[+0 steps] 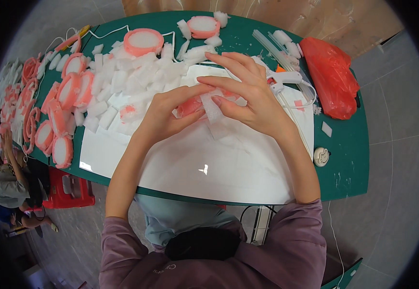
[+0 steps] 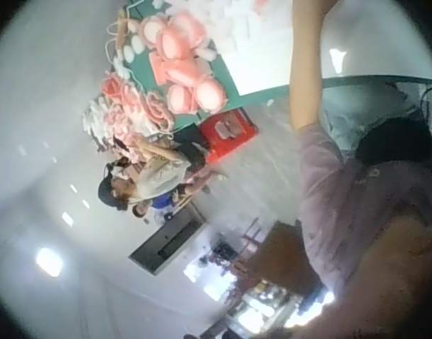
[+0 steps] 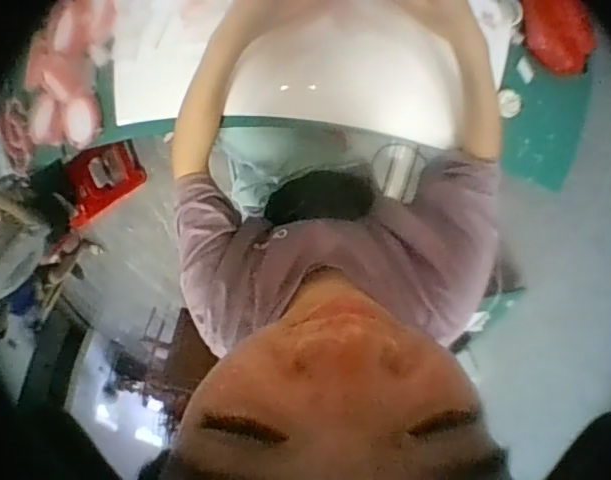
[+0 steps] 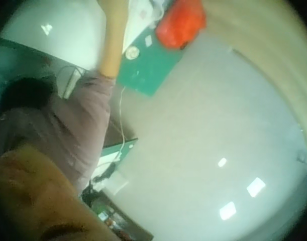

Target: Assembling white foam pieces into pink plastic rings using a glue gun.

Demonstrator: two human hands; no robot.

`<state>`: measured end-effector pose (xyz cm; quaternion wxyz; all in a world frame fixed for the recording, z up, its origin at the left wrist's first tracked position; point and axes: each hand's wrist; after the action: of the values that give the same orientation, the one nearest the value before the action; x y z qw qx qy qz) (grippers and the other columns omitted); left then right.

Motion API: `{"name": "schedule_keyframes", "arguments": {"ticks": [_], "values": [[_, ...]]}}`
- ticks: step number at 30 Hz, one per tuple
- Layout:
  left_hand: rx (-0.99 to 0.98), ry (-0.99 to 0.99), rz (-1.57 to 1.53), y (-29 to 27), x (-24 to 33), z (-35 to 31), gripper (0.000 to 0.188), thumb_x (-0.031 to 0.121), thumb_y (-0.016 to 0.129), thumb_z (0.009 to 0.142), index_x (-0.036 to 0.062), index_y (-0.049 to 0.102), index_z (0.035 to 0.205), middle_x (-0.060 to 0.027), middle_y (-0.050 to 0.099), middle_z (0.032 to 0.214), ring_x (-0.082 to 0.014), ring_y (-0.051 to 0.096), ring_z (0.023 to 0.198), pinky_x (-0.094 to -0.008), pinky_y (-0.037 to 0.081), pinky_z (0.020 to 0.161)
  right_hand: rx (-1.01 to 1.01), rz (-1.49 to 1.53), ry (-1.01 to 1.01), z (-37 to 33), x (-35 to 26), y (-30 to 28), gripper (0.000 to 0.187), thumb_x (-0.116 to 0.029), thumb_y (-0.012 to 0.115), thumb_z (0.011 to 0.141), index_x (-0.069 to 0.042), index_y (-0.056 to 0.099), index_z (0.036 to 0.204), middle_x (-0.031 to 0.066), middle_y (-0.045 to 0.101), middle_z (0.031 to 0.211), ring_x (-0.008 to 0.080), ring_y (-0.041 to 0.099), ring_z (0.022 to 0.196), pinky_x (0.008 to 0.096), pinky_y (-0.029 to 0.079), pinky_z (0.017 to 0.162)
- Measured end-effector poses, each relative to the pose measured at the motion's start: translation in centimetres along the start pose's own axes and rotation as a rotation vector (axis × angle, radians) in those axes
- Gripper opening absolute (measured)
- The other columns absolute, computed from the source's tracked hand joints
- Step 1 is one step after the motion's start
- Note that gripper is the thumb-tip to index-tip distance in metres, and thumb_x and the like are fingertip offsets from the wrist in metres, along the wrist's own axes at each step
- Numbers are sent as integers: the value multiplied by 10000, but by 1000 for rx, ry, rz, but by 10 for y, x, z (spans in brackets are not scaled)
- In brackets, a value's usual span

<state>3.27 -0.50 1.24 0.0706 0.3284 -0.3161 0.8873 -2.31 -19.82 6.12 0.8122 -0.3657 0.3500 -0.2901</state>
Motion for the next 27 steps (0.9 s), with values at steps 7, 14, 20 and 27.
{"name": "schedule_keyframes", "arguments": {"ticks": [7, 14, 20, 27], "values": [[60, 27, -6, 1, 1, 1, 424, 133, 620, 716, 207, 560, 1130, -47, 606, 797, -229, 586, 700, -321, 476, 579, -33, 90, 33, 3, 0, 0, 324, -171, 552, 777, -147, 605, 1095, 65, 427, 1310, 283, 336, 1208, 415, 210, 1002], [-76, -22, 86, -3, 9, -1, 437, 53, 654, 683, 120, 581, 1108, -75, 632, 952, -215, 613, 746, -277, 492, 643, 75, 85, -8, 2, -13, -22, 238, -101, 618, 711, -93, 653, 946, 76, 482, 1254, 282, 397, 1158, 392, 310, 957], [-42, -4, 104, -2, 9, -2, 437, 51, 646, 685, 133, 581, 1109, -54, 634, 950, -203, 612, 734, -274, 493, 618, 56, 88, 46, 2, -21, -23, 159, -70, 638, 662, -59, 634, 821, 83, 506, 1215, 283, 442, 1084, 389, 338, 925], [-54, -1, 113, -2, 8, -2, 428, 48, 645, 677, 129, 587, 1093, -51, 636, 914, -196, 602, 700, -267, 484, 593, 9, 113, 28, 1, -20, -21, 150, -70, 621, 689, -45, 596, 834, 96, 498, 1213, 289, 436, 1083, 384, 328, 930]]}}
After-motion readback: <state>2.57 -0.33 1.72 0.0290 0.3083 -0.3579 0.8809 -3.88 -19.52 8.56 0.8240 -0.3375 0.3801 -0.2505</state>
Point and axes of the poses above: each hand's wrist, its own z-axis towards the middle knuckle, its own y-axis out of the palm, x = y × z
